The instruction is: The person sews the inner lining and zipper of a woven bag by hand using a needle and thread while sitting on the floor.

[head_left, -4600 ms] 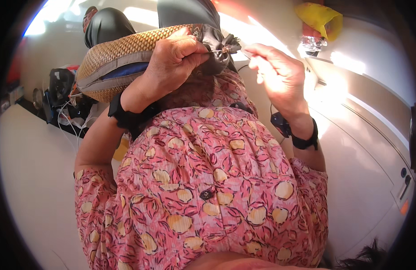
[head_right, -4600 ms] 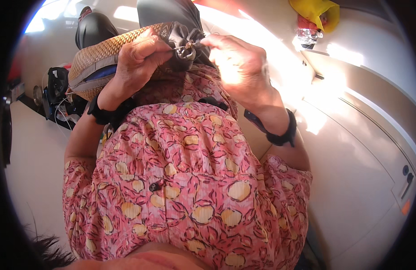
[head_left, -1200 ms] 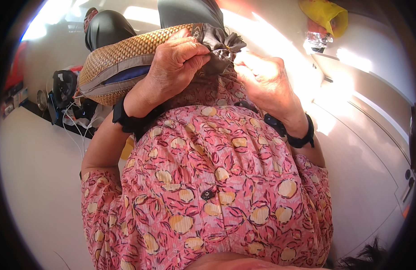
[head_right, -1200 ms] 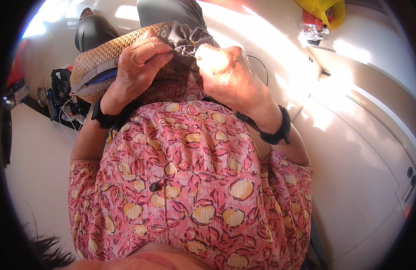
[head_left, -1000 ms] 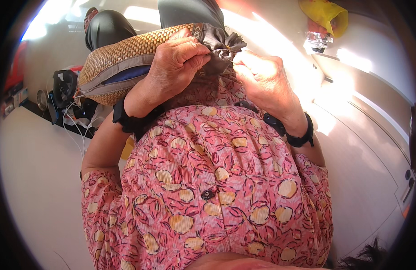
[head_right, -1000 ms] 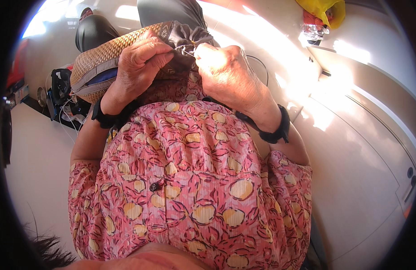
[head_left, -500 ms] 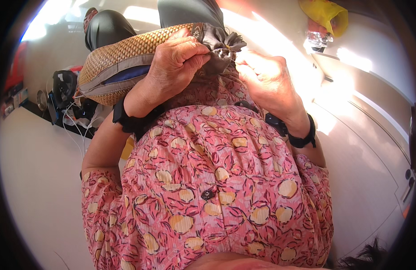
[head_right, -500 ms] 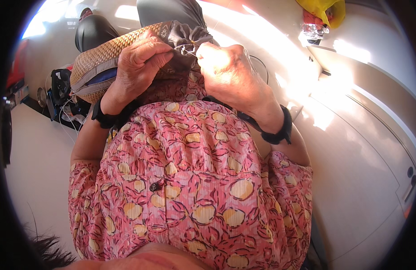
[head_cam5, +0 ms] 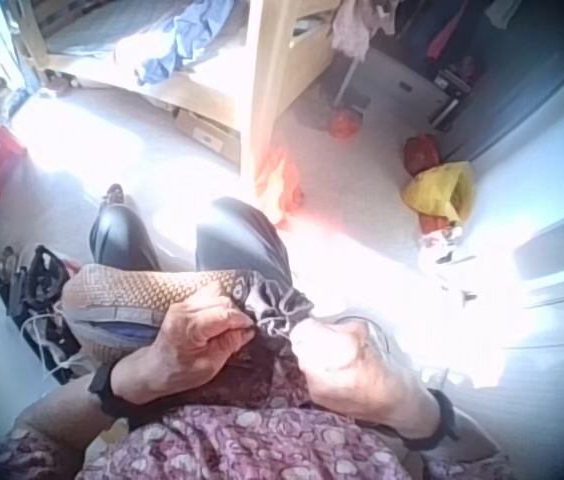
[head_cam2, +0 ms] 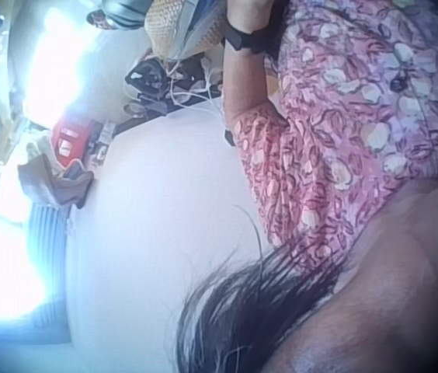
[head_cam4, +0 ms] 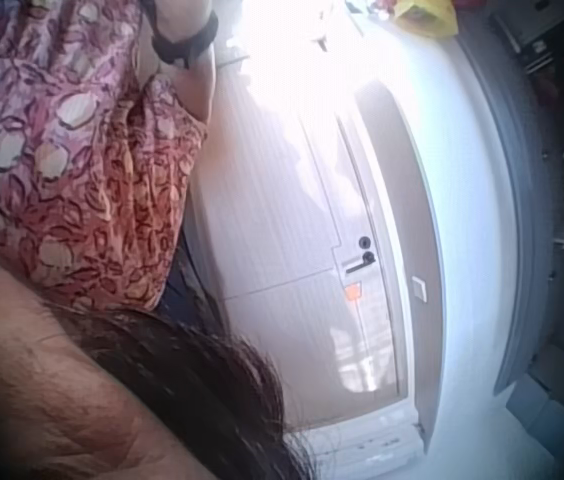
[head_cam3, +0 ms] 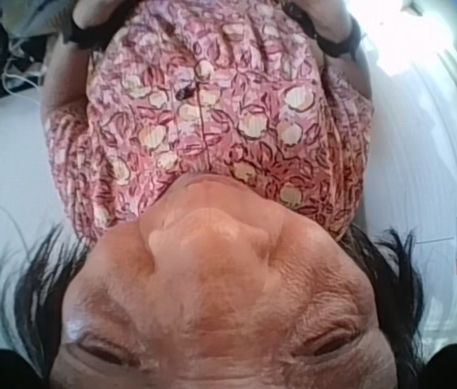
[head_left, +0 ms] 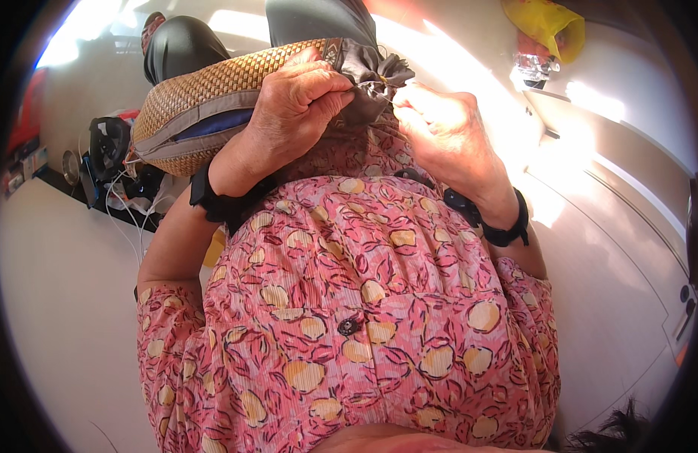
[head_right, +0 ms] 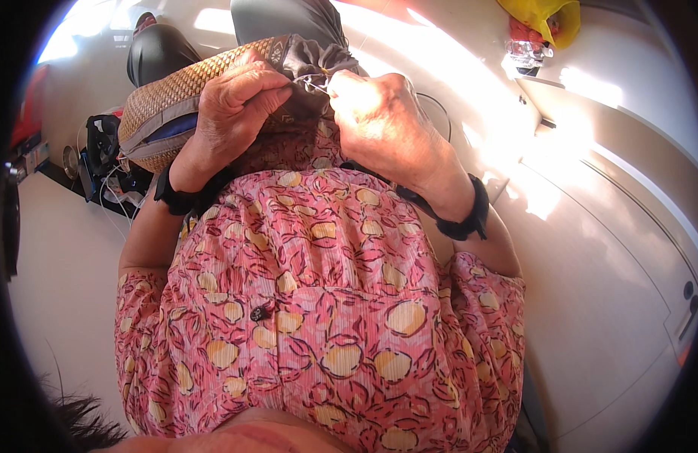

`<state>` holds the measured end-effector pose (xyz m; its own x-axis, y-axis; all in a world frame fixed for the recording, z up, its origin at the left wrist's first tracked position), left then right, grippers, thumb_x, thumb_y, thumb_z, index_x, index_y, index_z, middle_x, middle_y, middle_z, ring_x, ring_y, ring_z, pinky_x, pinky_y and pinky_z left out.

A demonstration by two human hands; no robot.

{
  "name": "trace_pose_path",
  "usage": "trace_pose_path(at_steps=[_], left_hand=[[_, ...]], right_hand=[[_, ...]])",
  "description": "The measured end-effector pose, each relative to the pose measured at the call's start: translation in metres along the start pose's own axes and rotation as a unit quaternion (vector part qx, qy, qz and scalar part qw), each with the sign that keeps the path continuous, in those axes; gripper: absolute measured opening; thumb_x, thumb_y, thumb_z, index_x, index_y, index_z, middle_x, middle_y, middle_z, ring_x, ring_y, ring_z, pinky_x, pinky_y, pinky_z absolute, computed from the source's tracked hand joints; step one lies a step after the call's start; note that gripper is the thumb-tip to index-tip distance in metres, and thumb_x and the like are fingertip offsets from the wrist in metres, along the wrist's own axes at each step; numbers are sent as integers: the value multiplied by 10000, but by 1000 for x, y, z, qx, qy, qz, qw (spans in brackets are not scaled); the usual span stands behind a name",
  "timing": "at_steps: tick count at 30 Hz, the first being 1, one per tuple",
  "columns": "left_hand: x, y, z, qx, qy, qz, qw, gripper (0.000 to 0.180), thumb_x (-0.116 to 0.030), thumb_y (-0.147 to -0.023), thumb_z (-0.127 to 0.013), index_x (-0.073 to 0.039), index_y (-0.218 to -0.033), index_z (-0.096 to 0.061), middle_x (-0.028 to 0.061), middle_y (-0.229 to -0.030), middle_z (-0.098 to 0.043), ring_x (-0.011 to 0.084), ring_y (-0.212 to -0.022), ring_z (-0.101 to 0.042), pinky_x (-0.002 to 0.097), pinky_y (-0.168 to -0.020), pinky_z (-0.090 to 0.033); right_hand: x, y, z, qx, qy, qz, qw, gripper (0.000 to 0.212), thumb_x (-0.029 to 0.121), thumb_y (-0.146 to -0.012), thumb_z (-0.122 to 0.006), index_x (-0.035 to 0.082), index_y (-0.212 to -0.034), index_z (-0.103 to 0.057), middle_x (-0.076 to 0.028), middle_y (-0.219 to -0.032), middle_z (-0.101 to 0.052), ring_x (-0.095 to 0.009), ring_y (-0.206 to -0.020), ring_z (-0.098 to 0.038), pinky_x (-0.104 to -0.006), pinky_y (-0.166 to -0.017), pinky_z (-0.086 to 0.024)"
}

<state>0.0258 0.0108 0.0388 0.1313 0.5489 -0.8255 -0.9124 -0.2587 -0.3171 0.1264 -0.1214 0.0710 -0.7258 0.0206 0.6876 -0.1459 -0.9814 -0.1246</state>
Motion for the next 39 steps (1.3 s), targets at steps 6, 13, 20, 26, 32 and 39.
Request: trace_pose_path(at_steps=[6,13,20,26,32,39], left_hand=[[0,1,0,10,-14,-9,1000,104,11,-737,-700,9,-819,-636,99,-712,-609,269,-682,-545,341,-642,-445],[0,3,1,23,-26,-15,999,104,12,-778,-683,16,-866,-629,91,-759,-611,227,-698,-584,297,-645,-460],[-1,2,1,20,-31,-17,999,104,9,-779,-684,16,-867,-629,92,-756,-609,228,-693,-584,296,-645,-461],[1,3,1,22,-27,-10,999,104,7,-780,-684,15,-868,-629,93,-752,-605,231,-693,-585,296,-644,-460],[1,2,1,25,-34,-16,999,105,5,-779,-685,14,-868,-630,91,-743,-600,230,-694,-577,299,-645,-457],[-4,2,3,15,-50,-45,998,138,8,-763,-695,2,-890,-643,91,-733,-599,238,-677,-577,305,-629,-455]], right_hand=[[1,-2,-3,11,53,40,998,80,-47,-748,-544,-11,-707,-485,-113,-666,-481,-253,-526,-504,-313,-494,-407],[1,1,-9,-8,123,91,988,159,73,-579,-611,77,-635,-463,-46,-686,-444,-190,-588,-516,-311,-518,-412],[7,0,-3,-2,115,89,989,97,-18,-671,-572,23,-673,-484,-94,-677,-469,-244,-558,-517,-324,-498,-415],[6,-2,-2,9,95,74,993,96,-71,-720,-546,-6,-692,-481,-118,-668,-478,-278,-533,-509,-336,-489,-411],[1,-3,-5,-13,46,27,998,93,-75,-706,-542,-7,-690,-481,-120,-663,-474,-284,-532,-505,-338,-493,-411],[1,-5,-10,-50,59,5,997,104,-73,-695,-547,5,-683,-479,-123,-643,-481,-318,-555,-525,-369,-508,-436]])
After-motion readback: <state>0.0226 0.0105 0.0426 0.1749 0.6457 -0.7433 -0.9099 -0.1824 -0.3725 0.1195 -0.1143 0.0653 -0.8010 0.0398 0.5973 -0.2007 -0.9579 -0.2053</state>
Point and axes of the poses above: each hand's wrist, its own y-axis away from the middle knuckle, its own z-axis out of the back of the hand, x = y × z, the point moved 5 cm from there along -y, towards the middle knuckle
